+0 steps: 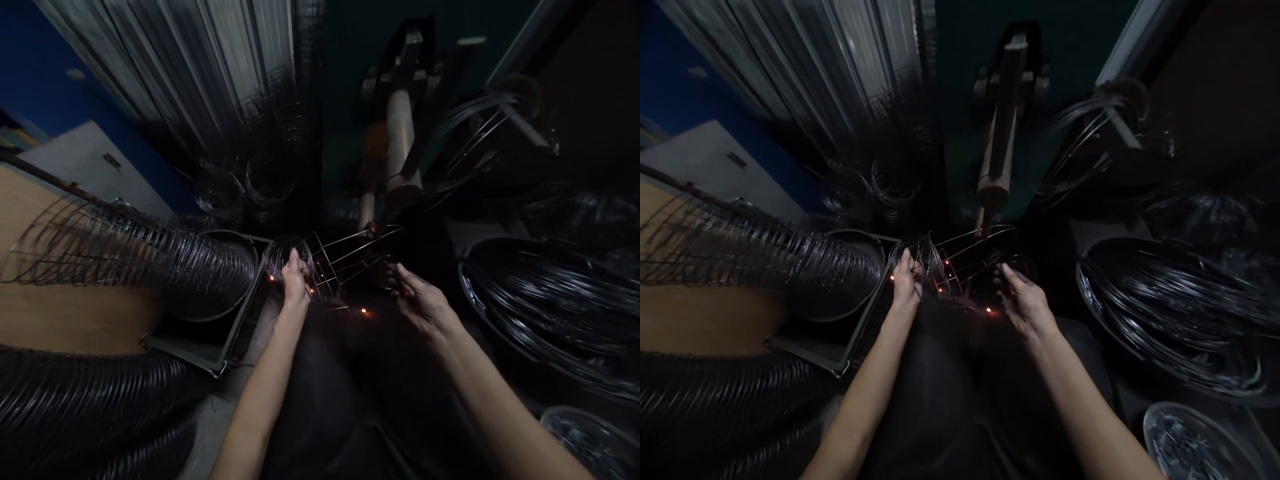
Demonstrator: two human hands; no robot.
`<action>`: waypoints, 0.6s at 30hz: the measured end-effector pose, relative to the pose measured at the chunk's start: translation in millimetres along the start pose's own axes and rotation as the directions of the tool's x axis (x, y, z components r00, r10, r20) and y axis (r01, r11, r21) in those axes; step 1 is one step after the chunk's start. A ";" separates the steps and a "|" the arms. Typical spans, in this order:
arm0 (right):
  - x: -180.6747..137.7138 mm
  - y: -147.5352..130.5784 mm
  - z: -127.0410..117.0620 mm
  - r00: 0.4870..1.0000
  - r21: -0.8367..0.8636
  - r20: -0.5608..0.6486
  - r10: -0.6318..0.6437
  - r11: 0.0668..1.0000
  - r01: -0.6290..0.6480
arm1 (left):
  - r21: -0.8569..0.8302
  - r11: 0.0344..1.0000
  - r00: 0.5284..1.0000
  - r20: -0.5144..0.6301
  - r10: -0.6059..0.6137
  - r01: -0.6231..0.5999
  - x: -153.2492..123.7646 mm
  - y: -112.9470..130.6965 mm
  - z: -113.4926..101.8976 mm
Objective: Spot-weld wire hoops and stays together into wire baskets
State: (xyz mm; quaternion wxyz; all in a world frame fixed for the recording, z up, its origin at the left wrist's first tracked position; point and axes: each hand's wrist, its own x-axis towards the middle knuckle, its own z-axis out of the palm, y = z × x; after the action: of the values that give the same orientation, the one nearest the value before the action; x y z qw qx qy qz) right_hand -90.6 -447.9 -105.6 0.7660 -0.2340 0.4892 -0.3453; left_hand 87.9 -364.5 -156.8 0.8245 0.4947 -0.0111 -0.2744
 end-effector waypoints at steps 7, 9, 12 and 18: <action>10.6 8.4 -32.7 0.998 -0.052 -0.055 0.029 0.998 -0.032 | 0.021 0.999 0.998 -0.048 0.043 -0.042 6.6 8.0 4.3; 14.9 12.3 -49.8 0.998 -0.108 -0.060 -0.014 0.994 0.007 | 0.049 0.997 0.996 -0.058 0.064 -0.061 5.6 11.0 4.6; 14.2 17.8 -87.3 0.975 -0.318 -0.081 -0.209 0.932 0.174 | 0.077 0.993 0.994 -0.068 0.090 -0.085 2.4 12.8 4.3; 7.1 30.1 -145.3 0.792 -0.938 0.341 -0.506 -0.126 0.323 | 0.024 0.995 0.995 -0.009 0.100 -0.100 -24.5 -6.9 -10.4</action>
State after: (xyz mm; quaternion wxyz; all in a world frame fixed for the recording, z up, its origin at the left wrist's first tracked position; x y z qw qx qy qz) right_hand -211.9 -436.6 -190.7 0.2027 -0.8064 0.5346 -0.1510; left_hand 67.1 -347.1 -161.6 0.8315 0.5043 -0.0350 -0.2302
